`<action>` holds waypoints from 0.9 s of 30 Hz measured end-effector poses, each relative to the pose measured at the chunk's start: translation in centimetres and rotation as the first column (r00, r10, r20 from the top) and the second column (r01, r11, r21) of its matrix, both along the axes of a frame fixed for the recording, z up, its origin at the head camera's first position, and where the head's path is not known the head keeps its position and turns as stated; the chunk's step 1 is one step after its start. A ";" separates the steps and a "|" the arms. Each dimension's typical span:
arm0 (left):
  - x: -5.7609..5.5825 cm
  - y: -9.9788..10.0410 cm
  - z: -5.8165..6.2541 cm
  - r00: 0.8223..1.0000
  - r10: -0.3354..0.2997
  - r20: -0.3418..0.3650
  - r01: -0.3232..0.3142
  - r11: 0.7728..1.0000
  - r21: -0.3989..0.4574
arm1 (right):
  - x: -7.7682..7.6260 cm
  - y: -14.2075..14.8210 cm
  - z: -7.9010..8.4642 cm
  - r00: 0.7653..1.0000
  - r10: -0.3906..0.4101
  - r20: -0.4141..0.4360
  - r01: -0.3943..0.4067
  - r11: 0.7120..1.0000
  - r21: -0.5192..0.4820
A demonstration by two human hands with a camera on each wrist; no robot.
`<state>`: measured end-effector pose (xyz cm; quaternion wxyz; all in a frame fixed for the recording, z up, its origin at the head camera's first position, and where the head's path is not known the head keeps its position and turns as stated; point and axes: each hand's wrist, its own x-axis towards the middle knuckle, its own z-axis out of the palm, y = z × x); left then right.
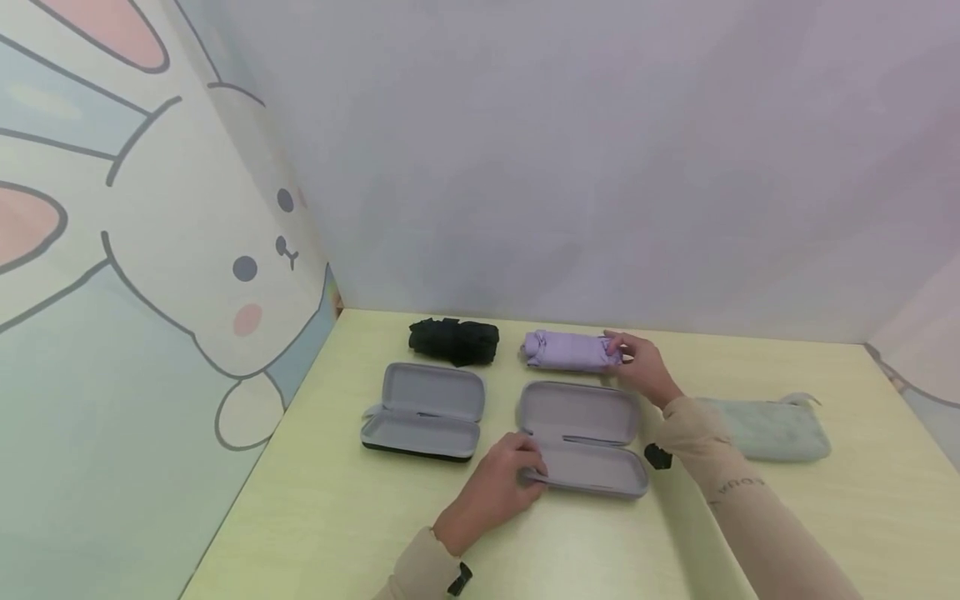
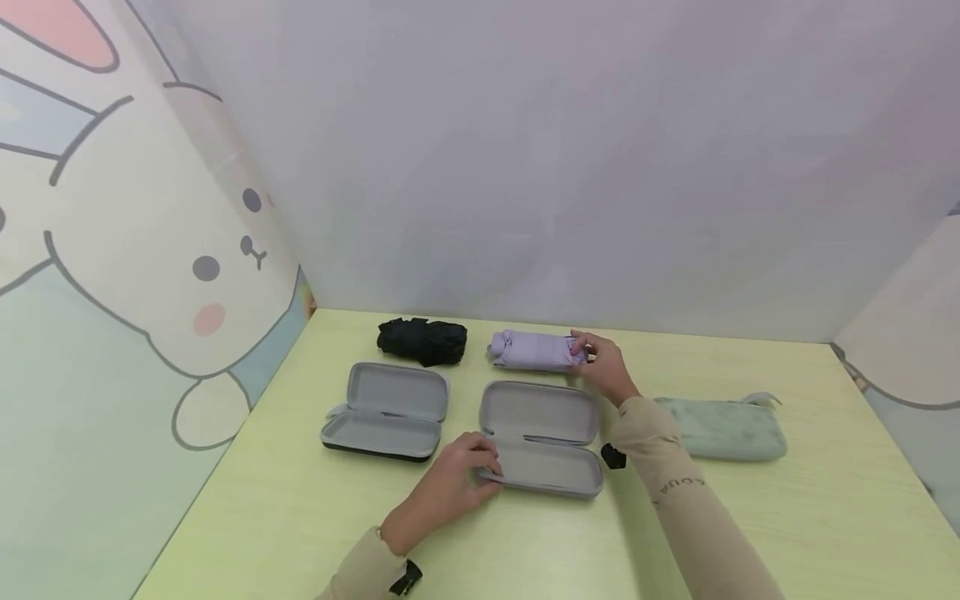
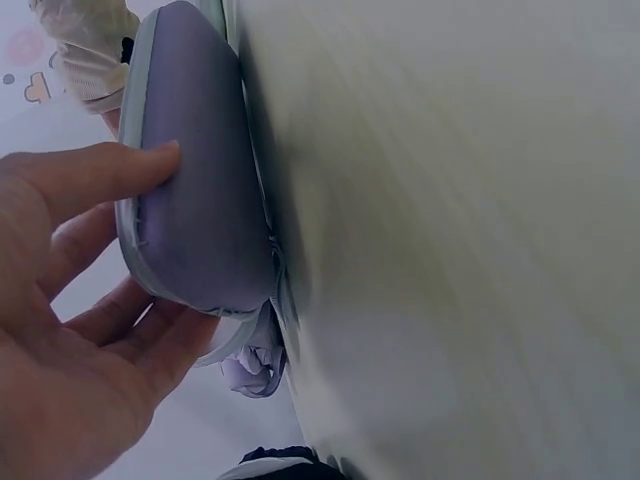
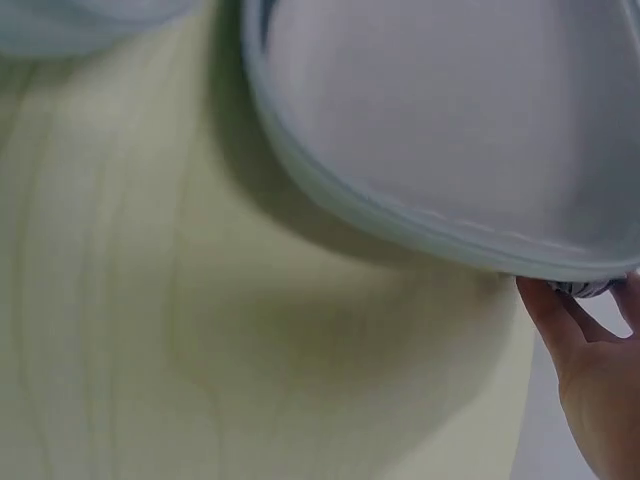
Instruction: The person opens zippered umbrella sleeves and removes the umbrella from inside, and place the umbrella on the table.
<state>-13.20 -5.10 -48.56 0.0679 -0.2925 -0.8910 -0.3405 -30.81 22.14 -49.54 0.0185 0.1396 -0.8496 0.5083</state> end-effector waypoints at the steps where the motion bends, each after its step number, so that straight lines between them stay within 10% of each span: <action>1: 0.0 0.0 0.1 1.000 0.005 -0.004 -0.006 1.000 -0.011 | 0.0 0.0 -0.1 1.000 -0.002 -0.003 0.002 1.000 0.015; 16: -0.6 0.8 1.2 0.997 0.017 -0.080 -0.014 0.999 0.036 | 0.5 -0.3 0.3 0.996 -0.036 -0.079 0.047 0.988 0.148; 27: -2.4 3.2 3.7 0.988 0.049 -0.147 -0.031 0.992 0.126 | 3.0 0.7 5.3 0.992 -0.014 -0.129 0.044 0.973 0.225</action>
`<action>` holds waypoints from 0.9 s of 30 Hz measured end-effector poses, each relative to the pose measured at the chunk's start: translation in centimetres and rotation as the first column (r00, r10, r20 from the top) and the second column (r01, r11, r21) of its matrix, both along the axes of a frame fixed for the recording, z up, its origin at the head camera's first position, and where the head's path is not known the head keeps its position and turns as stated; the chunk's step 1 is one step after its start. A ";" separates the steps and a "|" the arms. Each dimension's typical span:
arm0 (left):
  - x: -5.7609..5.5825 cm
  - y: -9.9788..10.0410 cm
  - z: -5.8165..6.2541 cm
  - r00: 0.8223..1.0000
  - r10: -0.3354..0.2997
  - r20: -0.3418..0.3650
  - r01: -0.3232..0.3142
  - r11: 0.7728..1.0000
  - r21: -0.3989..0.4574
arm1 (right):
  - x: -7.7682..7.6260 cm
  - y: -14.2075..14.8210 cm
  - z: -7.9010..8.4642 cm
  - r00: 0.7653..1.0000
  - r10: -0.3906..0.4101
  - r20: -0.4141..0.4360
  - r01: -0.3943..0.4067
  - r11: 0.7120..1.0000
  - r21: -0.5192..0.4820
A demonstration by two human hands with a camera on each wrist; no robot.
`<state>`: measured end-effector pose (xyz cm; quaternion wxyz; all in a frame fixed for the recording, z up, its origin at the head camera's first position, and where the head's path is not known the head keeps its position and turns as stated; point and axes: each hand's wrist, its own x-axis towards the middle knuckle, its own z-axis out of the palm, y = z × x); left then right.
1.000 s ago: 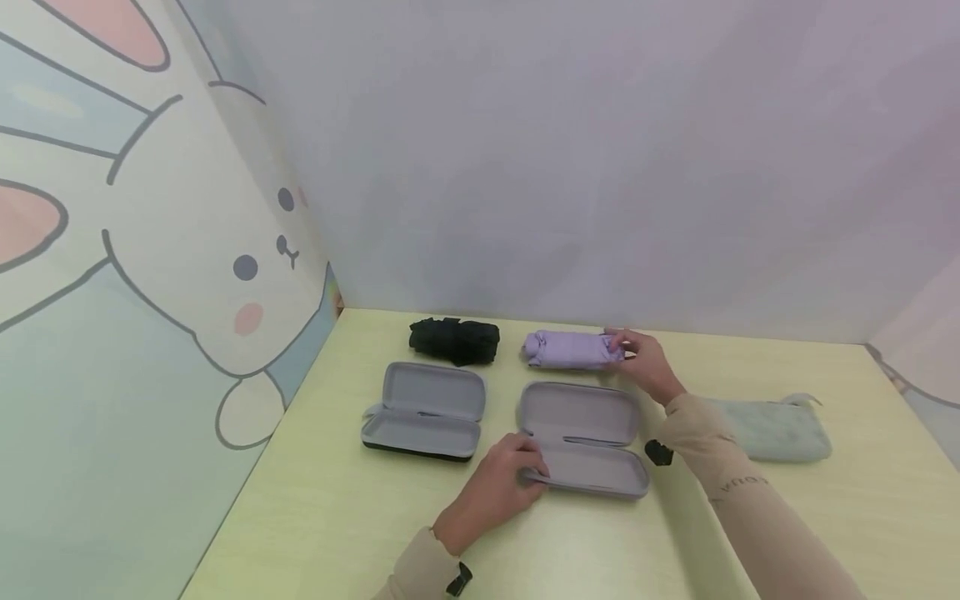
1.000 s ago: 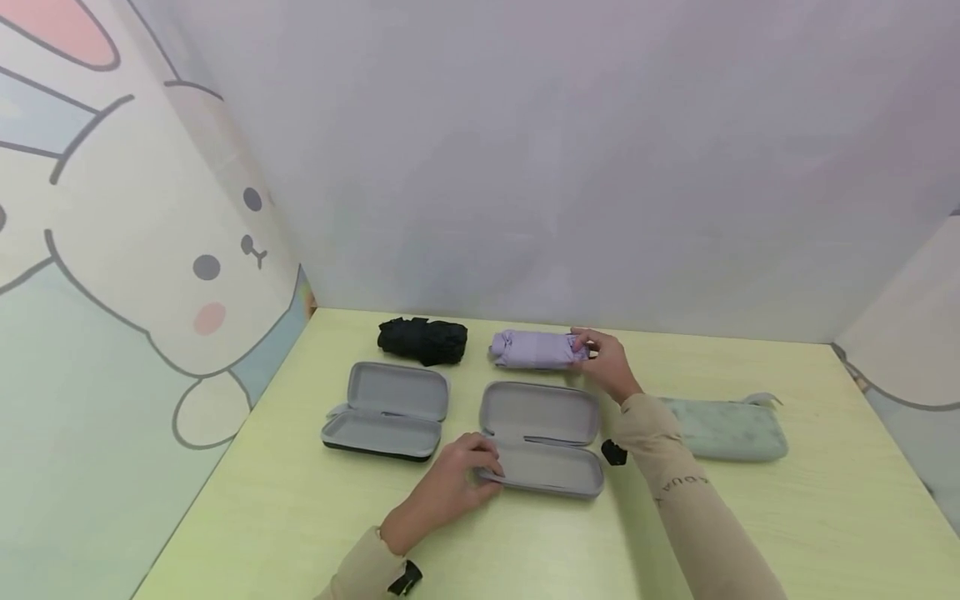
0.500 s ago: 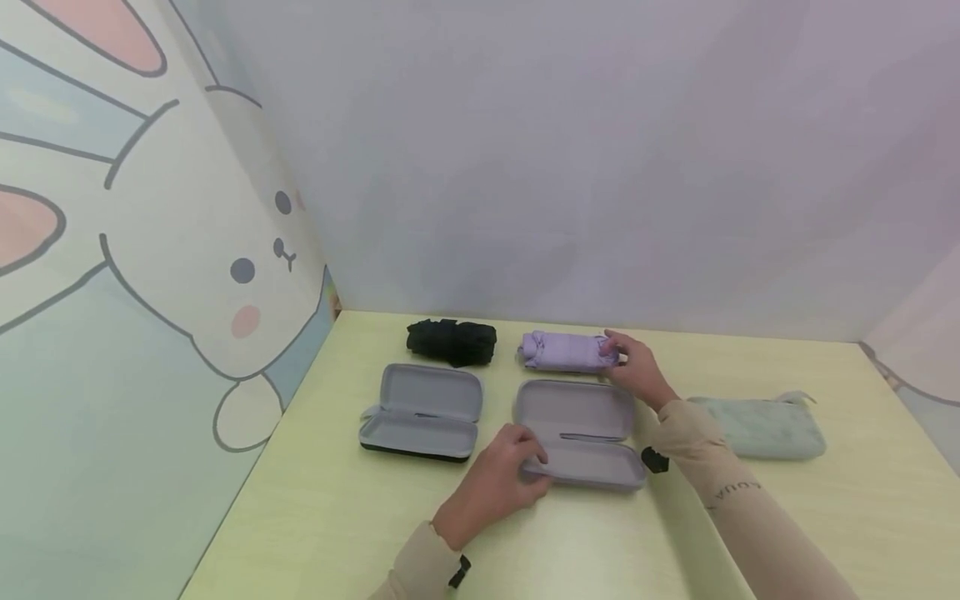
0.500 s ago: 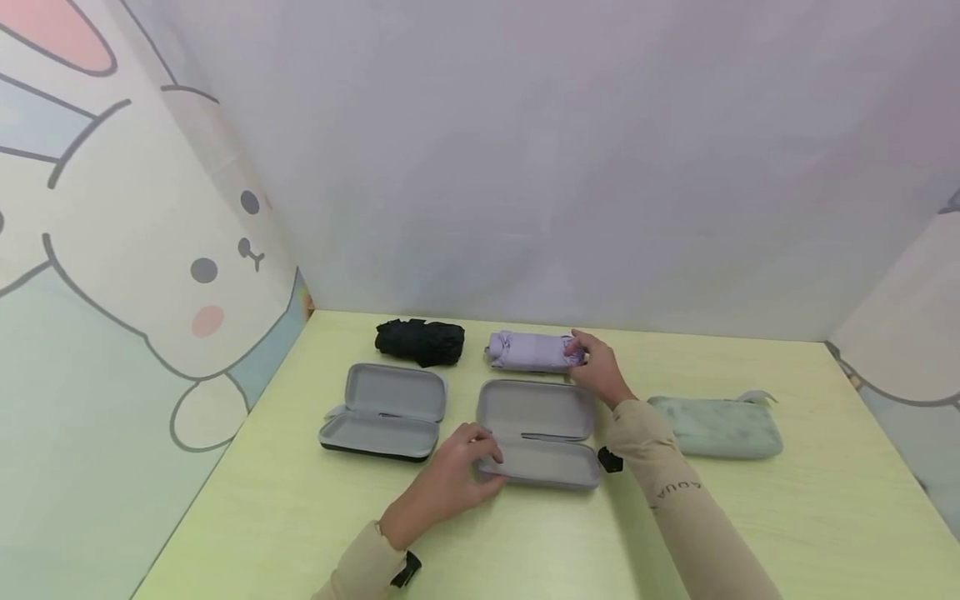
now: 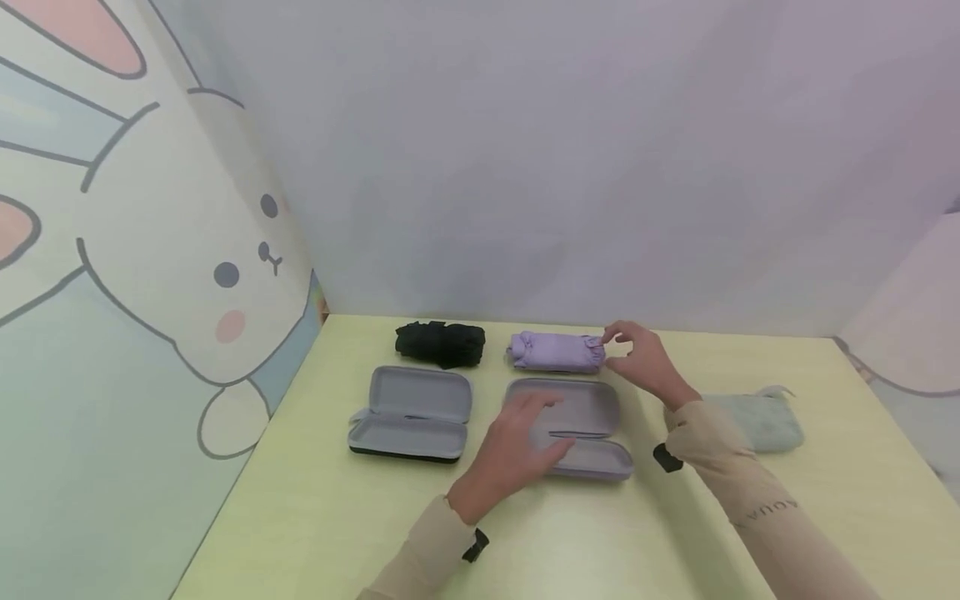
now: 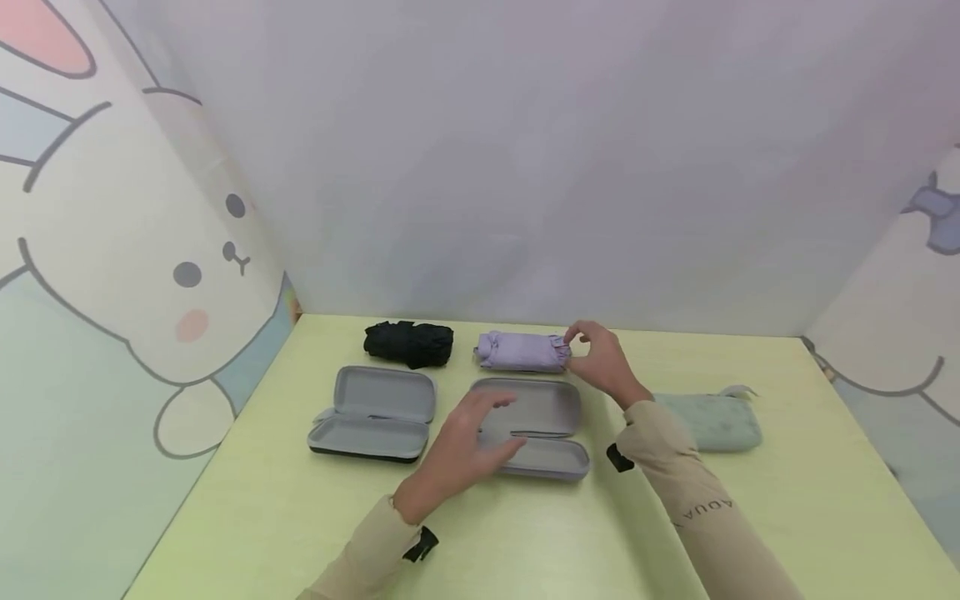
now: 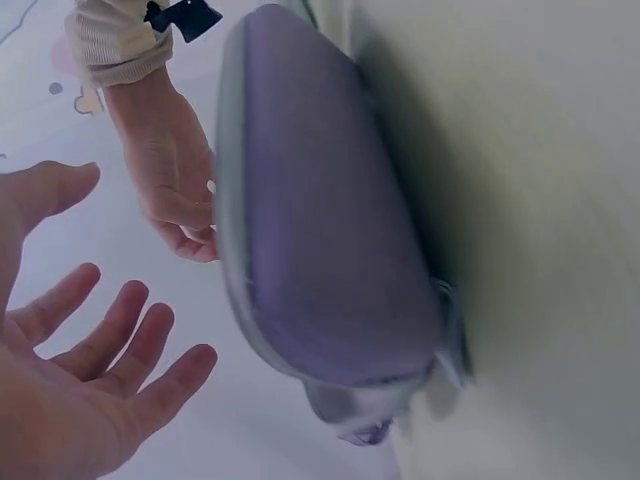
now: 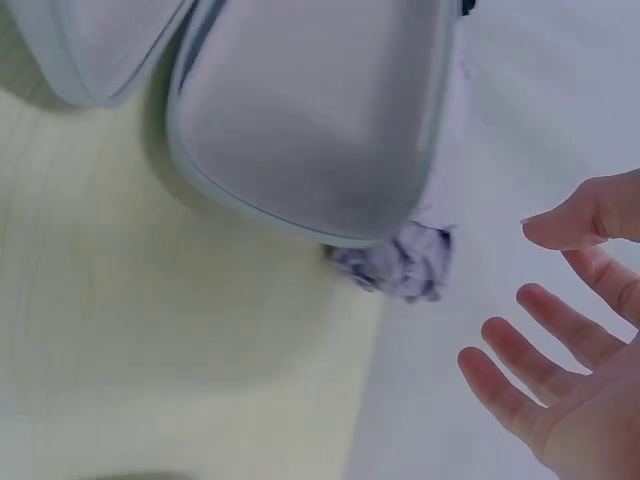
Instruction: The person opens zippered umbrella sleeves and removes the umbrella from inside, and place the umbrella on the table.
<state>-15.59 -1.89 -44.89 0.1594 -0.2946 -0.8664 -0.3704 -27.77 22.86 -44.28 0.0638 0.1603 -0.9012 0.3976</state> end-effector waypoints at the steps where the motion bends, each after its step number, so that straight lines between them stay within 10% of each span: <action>1: -0.1 0.3 0.2 1.000 -0.006 0.003 0.006 1.000 0.010 | 0.3 0.2 0.4 1.000 0.001 -0.006 -0.001 1.000 -0.005; 18: -1.6 6.2 2.9 0.986 -0.110 0.128 0.099 0.991 0.093 | 4.9 4.3 4.4 0.977 0.019 -0.213 -0.007 0.998 0.061; 27: -2.6 9.8 2.2 0.968 -0.160 0.192 0.138 0.983 0.125 | 6.8 7.7 4.6 0.983 -0.036 -0.182 0.062 0.988 0.140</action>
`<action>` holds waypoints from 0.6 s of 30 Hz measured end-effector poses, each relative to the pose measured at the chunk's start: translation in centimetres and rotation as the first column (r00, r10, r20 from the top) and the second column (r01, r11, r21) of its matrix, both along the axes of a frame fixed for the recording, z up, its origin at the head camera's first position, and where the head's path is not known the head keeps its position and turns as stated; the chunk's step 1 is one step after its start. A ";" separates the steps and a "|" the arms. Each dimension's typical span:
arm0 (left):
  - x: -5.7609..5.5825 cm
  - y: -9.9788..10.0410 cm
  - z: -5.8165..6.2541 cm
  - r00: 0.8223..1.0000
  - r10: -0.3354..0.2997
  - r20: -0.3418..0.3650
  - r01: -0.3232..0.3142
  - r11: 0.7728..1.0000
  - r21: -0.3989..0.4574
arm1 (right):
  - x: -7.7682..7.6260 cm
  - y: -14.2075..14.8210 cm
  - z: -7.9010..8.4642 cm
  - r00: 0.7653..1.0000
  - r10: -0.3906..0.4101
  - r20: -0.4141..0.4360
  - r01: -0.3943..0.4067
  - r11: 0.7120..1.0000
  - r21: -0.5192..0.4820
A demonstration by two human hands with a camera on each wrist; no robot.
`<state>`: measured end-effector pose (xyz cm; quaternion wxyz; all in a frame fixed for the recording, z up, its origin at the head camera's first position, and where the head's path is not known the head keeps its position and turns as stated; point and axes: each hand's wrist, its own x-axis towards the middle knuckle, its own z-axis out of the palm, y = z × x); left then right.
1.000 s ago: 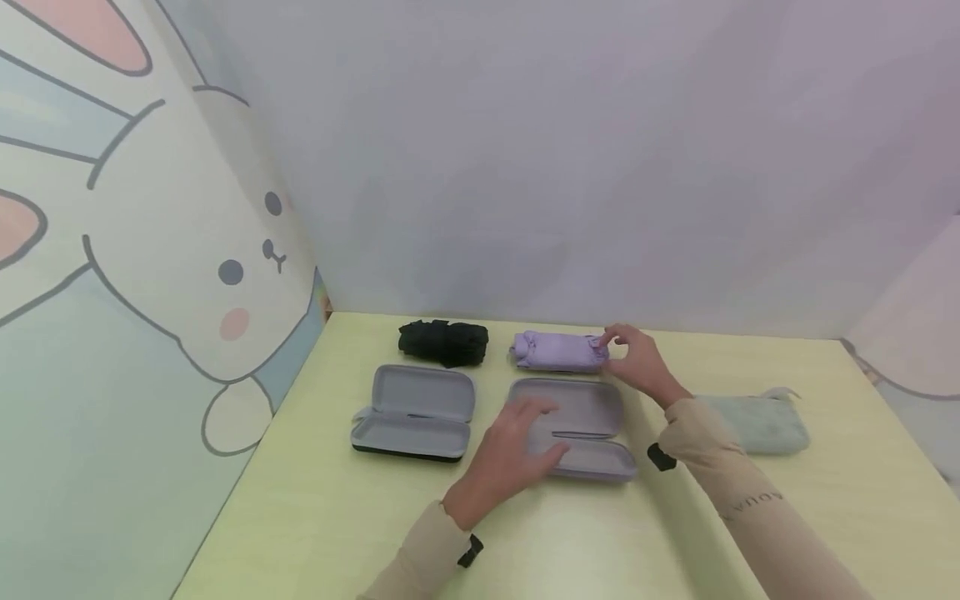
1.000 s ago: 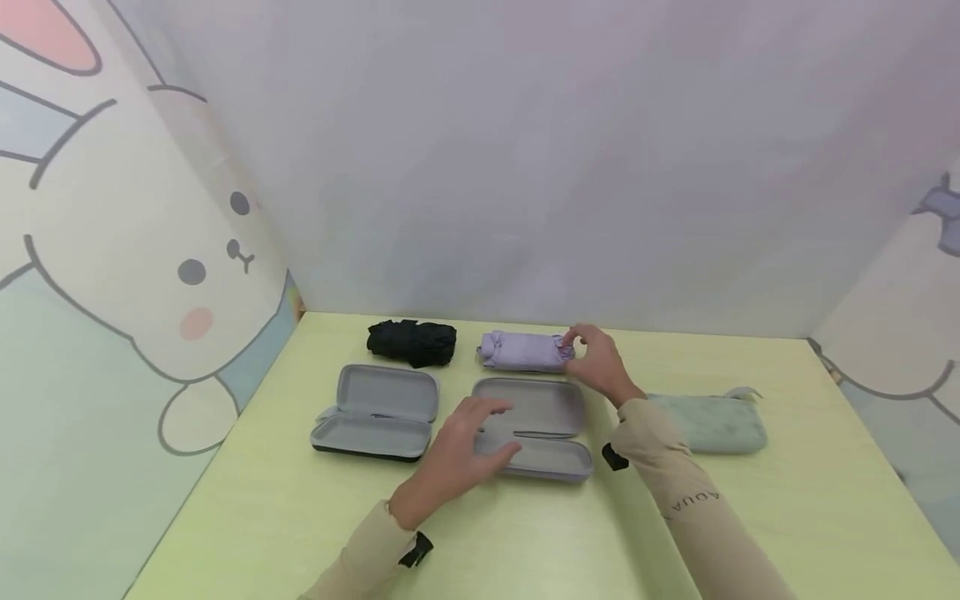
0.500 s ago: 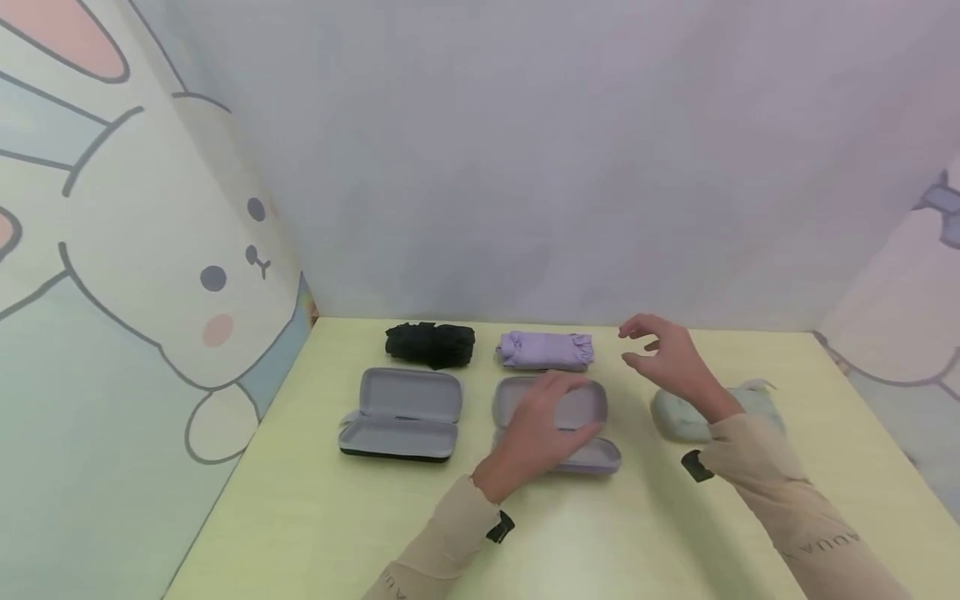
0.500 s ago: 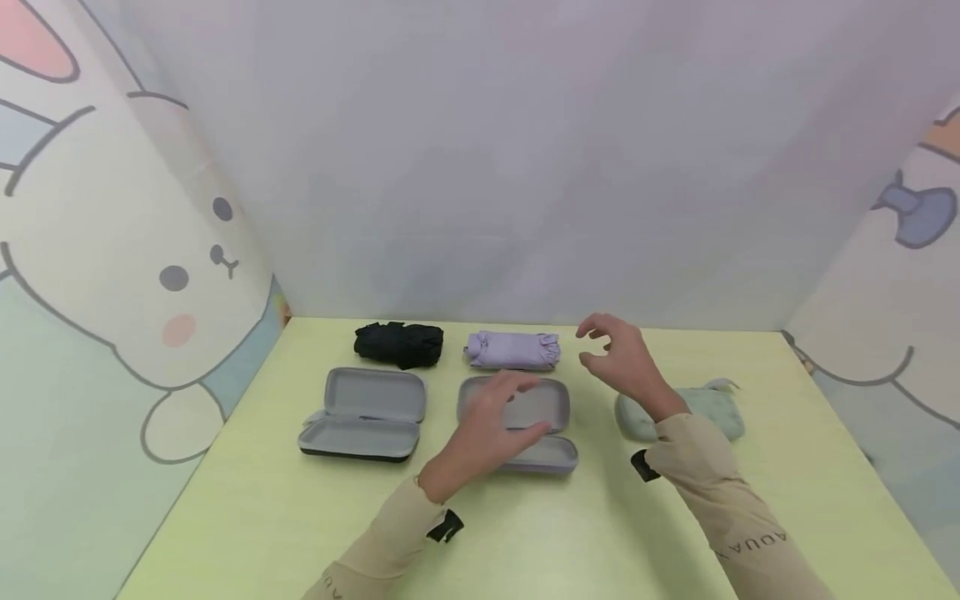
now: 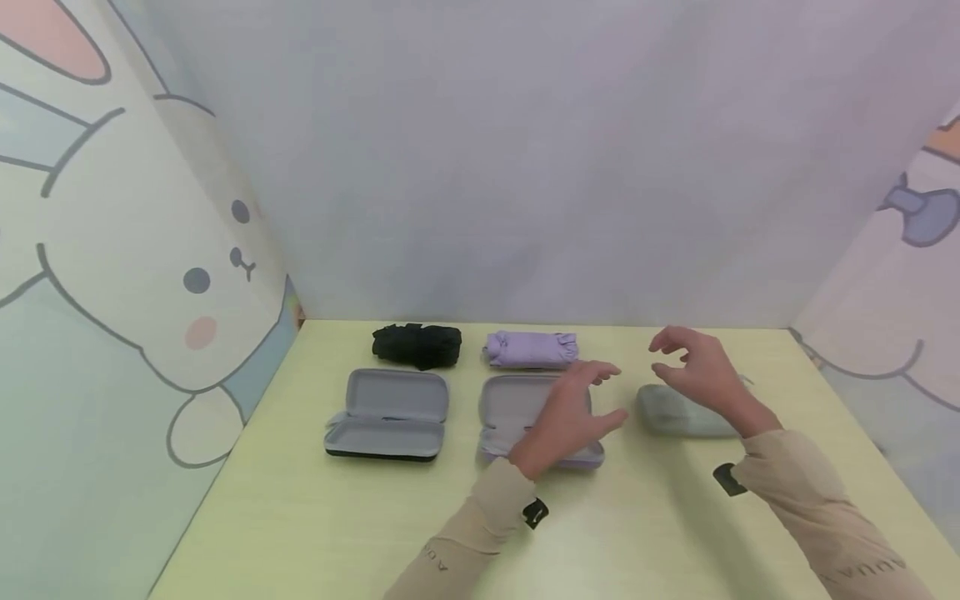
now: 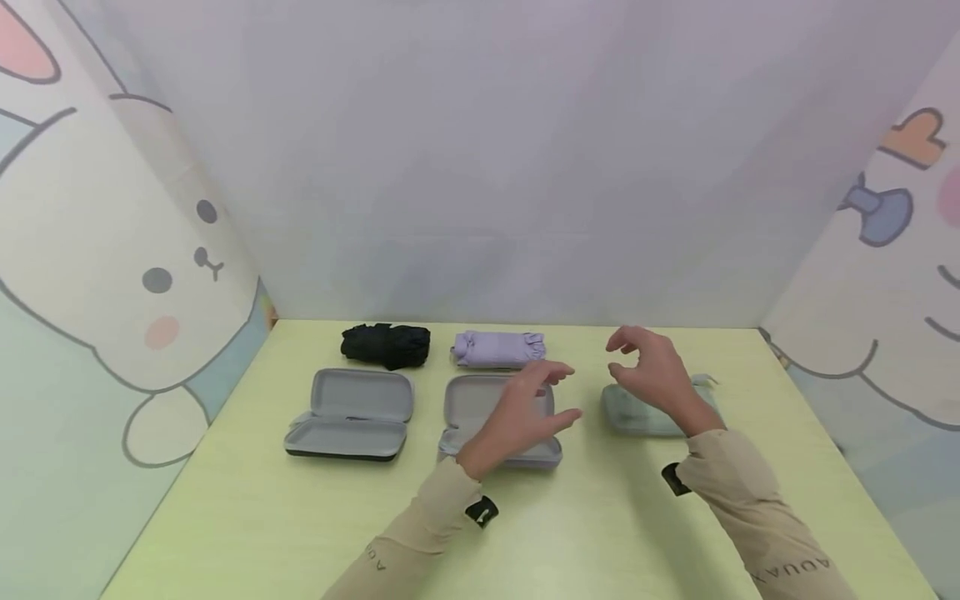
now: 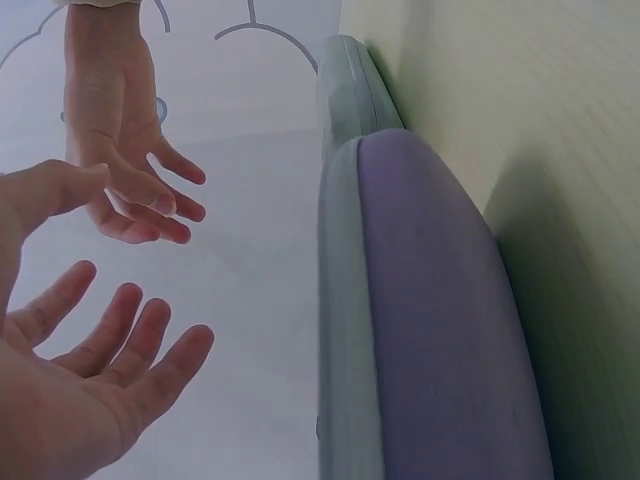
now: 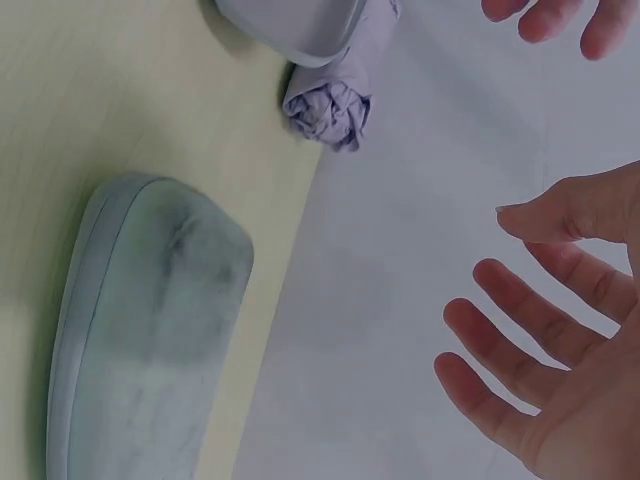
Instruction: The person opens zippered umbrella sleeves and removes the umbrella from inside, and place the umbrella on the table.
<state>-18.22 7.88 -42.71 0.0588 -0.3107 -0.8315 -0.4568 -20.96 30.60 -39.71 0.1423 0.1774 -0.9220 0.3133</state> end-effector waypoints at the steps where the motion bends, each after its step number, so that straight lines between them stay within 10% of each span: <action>1: -0.1 0.3 -0.1 1.000 -0.004 0.009 0.004 1.000 0.008 | 0.1 0.3 -0.1 1.000 -0.008 0.012 0.008 1.000 0.007; 18: -1.8 6.7 -2.1 0.988 0.003 0.156 0.001 1.000 -0.027 | 0.2 9.2 -3.0 0.961 -0.233 0.149 0.225 0.972 0.069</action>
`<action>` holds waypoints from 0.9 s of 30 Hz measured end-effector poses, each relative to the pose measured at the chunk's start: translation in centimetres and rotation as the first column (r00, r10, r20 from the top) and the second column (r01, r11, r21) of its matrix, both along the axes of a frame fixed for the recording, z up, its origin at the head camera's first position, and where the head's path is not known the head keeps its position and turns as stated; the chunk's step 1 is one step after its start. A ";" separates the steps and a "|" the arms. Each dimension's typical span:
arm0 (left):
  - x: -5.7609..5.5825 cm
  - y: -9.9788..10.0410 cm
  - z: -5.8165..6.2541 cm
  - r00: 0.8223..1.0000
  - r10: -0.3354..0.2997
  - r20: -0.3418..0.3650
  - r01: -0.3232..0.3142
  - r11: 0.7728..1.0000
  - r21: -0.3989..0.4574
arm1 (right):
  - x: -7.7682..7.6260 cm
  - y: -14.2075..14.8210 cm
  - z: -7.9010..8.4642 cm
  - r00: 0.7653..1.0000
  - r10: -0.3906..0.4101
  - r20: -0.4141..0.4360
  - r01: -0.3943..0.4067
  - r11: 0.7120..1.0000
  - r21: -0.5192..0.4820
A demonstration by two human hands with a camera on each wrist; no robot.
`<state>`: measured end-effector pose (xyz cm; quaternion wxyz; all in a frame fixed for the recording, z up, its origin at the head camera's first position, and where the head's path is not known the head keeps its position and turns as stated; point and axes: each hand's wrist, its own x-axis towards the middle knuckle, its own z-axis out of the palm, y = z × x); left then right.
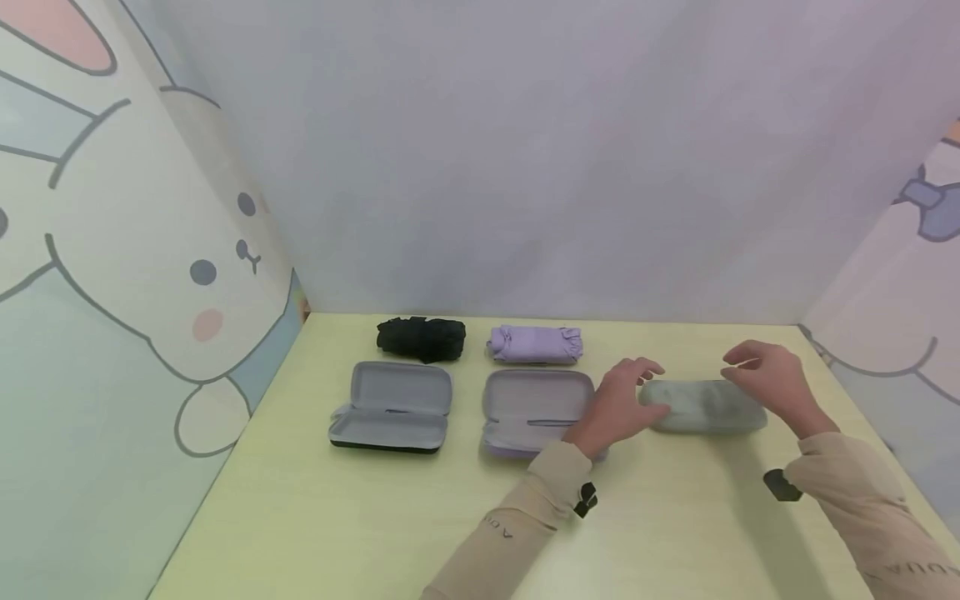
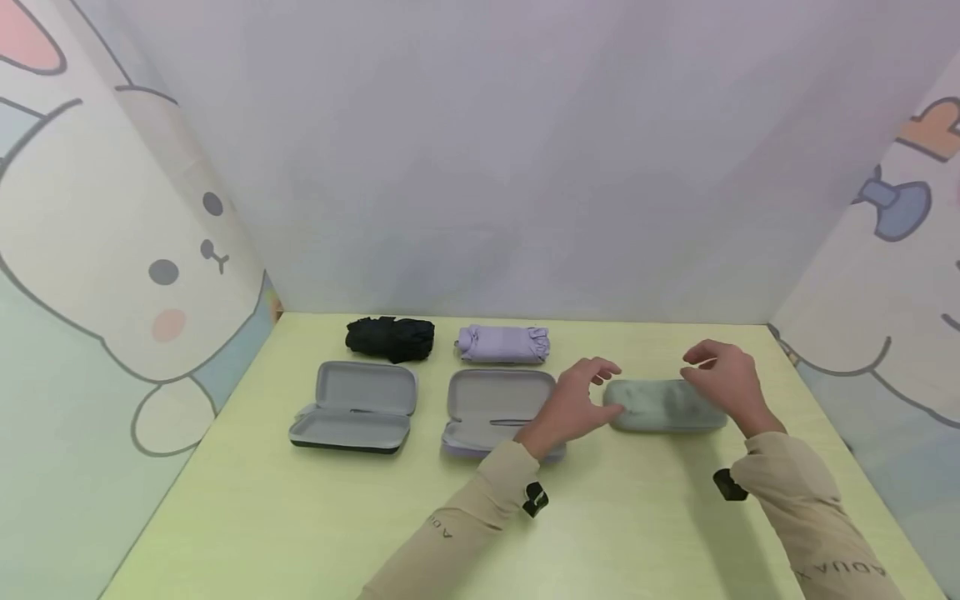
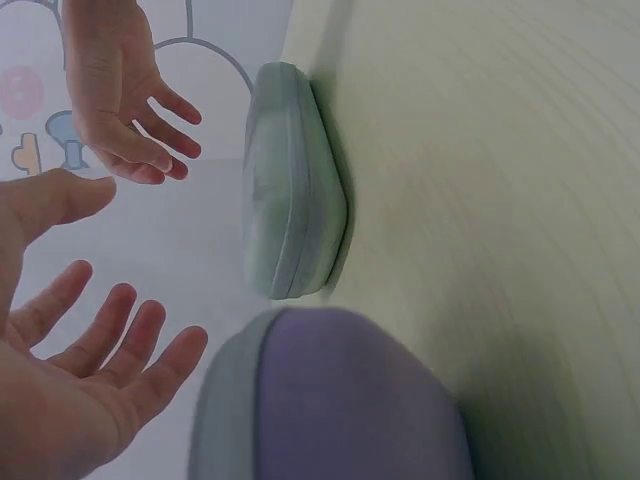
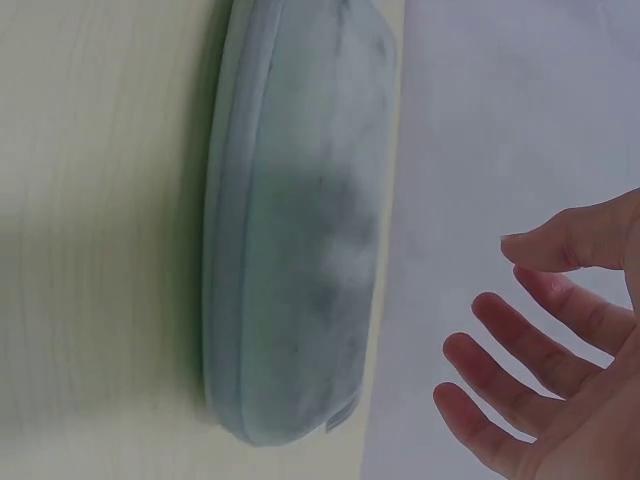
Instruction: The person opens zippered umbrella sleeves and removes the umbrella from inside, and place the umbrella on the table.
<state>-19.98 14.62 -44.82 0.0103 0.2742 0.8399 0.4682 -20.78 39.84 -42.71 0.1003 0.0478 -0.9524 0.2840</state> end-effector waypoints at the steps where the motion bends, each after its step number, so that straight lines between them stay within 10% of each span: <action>1: 0.0 0.3 -0.1 1.000 0.001 0.010 -0.001 1.000 -0.006 | 0.0 0.5 -0.4 1.000 -0.016 0.016 0.016 1.000 0.002; 12: -0.8 2.6 -1.8 1.000 0.031 0.001 -0.031 0.994 -0.106 | -0.8 3.8 -3.3 0.976 -0.013 0.216 0.022 0.999 -0.041; 27: -1.8 4.4 -3.6 0.994 0.094 -0.060 -0.107 0.952 -0.288 | -2.2 6.4 -6.2 0.967 0.105 0.233 -0.024 0.945 -0.327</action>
